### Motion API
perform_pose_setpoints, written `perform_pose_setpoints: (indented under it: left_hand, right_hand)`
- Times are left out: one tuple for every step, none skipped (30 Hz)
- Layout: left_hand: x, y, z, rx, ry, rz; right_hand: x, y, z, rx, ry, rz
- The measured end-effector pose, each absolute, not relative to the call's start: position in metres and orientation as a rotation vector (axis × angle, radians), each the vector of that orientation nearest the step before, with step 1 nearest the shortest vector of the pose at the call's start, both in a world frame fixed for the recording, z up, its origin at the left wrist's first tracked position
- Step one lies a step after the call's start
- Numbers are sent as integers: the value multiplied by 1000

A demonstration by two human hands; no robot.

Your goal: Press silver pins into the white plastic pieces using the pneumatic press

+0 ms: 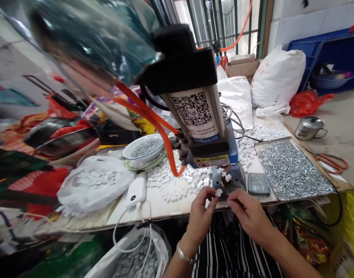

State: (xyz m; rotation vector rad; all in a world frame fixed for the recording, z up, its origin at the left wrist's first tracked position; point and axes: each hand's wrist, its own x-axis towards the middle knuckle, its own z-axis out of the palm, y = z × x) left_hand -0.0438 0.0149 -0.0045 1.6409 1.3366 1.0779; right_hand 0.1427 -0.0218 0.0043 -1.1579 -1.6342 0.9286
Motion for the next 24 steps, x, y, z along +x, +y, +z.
perform_pose_setpoints:
  left_hand:
    - [-39, 9, -2, 1642, 1288, 1066]
    - [-34, 4, -1, 1635, 1246, 1062]
    - [-29, 1, -1, 1620, 1215, 1066]
    - [-26, 0, -1, 1601, 1192, 1073]
    - [-23, 0, -2, 1582, 1176, 1081]
    - [-21, 0, -3, 1565, 1164, 1089]
    - [-19, 1, -5, 1550, 1149, 1097]
    - [-19, 1, -6, 1537, 1131, 1108]
    - [-19, 2, -6, 1526, 1110, 1122]
    - [-19, 3, -6, 1517, 1089, 1138]
    - [-19, 3, -5, 1508, 1068, 1149]
    - [-20, 4, -4, 1498, 1045, 1149]
    - [-20, 4, -3, 1478, 1021, 1138]
    - [-21, 4, -1, 1442, 995, 1121]
    - [-21, 5, 1, 1391, 967, 1107]
    - [-20, 5, 2, 1328, 938, 1097]
    - [-20, 5, 4, 1260, 909, 1091]
    - [-19, 6, 4, 1197, 885, 1090]
    - [-18, 6, 5, 1145, 867, 1091]
    - [-18, 7, 4, 1108, 857, 1091]
    - [-17, 7, 4, 1086, 859, 1096]
    - [-17, 7, 4, 1080, 868, 1106]
    - [-17, 8, 3, 1088, 880, 1121]
    - [-16, 8, 2, 1104, 895, 1134]
  right_hand:
    - [140, -20, 7, -1141, -1629, 927]
    - [137, -17, 10, -1127, -1623, 921]
    - [135, -15, 12, -1118, -1615, 916]
    - [134, -14, 13, -1114, -1604, 915]
    - [134, -12, 13, -1115, -1588, 919]
    - [135, -11, 12, -1119, -1568, 931]
    - [136, -10, 11, -1120, -1550, 951]
    - [137, -10, 10, -1117, -1536, 981]
    - [139, -10, 10, -1113, -1525, 1013]
    - [140, -10, 9, -1109, -1518, 1045]
    - [141, -10, 9, -1104, -1509, 1075]
    - [142, -10, 9, -1099, -1497, 1104]
    - [143, -10, 9, -1093, -1480, 1131]
    - [143, -10, 10, -1085, -1456, 1160]
    - [143, -10, 11, -1074, -1431, 1191]
    - [143, -10, 11, -1059, -1407, 1224]
    - [142, -9, 11, -1046, -1385, 1252]
    - [142, -9, 11, -1034, -1366, 1274]
    - [141, -9, 11, -1025, -1348, 1292]
    - [141, -9, 10, -1016, -1336, 1307]
    - [141, -9, 9, -1008, -1329, 1320]
    - [142, -9, 8, -1001, -1324, 1333]
    - [142, -9, 7, -994, -1323, 1346]
    - [143, -9, 6, -986, -1320, 1361]
